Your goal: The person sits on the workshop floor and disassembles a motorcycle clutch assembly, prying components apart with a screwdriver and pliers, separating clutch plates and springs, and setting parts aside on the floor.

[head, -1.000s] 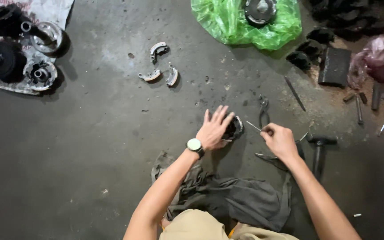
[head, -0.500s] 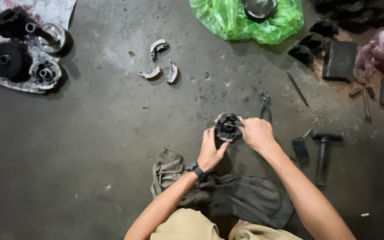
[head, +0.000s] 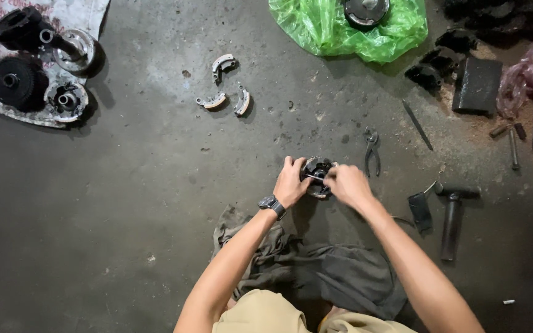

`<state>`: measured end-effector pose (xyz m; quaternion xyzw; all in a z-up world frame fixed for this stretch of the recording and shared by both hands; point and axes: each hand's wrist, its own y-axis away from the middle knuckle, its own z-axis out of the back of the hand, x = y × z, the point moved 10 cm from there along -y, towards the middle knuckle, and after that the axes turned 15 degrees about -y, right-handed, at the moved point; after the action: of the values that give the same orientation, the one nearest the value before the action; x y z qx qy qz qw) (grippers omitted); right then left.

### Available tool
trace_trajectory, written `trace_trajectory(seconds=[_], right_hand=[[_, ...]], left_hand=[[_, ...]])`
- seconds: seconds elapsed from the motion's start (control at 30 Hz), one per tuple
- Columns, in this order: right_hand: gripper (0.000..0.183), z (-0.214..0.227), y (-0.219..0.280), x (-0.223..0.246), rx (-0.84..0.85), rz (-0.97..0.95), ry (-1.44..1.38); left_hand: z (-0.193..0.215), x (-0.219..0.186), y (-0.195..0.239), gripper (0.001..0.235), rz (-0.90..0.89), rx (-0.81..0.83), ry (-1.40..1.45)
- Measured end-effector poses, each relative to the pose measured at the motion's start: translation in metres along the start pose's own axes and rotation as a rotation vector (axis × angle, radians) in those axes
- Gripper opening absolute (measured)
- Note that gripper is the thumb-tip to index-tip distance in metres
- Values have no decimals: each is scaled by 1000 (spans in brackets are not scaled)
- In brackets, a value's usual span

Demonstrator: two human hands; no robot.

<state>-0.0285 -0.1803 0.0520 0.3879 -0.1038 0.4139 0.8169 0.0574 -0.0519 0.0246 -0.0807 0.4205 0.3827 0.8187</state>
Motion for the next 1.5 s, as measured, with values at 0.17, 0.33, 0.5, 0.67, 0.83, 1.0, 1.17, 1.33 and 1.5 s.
trace_trajectory(seconds=[0.17, 0.33, 0.5, 0.67, 0.83, 1.0, 1.17, 1.33, 1.5], right_hand=[[23, -59, 17, -67, -162, -137, -663], [22, -46, 28, -37, -229, -211, -720], [18, -7, 23, 13, -206, -106, -399], [15, -11, 2, 54, 71, 43, 124], [16, -29, -27, 89, 218, 228, 273], [14, -48, -78, 126, 351, 416, 573], [15, -16, -64, 135, 424, 364, 654], [18, 92, -3, 68, 72, 112, 475], [24, 101, 40, -17, -171, -131, 30]], left_hand=[[3, 2, -2, 48, 22, -7, 88], [0, 8, -1, 42, 13, -45, 83], [-1, 12, -9, 35, 71, -40, 126], [-3, 20, -17, 32, 140, -34, 57], [-42, 51, -18, 17, 201, -61, 22], [-29, 49, -25, 31, 220, -163, 152], [-31, 48, -28, 33, 206, -31, -31], [-8, 15, -9, 53, -18, -40, -28], [36, -115, 2, 134, -663, -103, -682]])
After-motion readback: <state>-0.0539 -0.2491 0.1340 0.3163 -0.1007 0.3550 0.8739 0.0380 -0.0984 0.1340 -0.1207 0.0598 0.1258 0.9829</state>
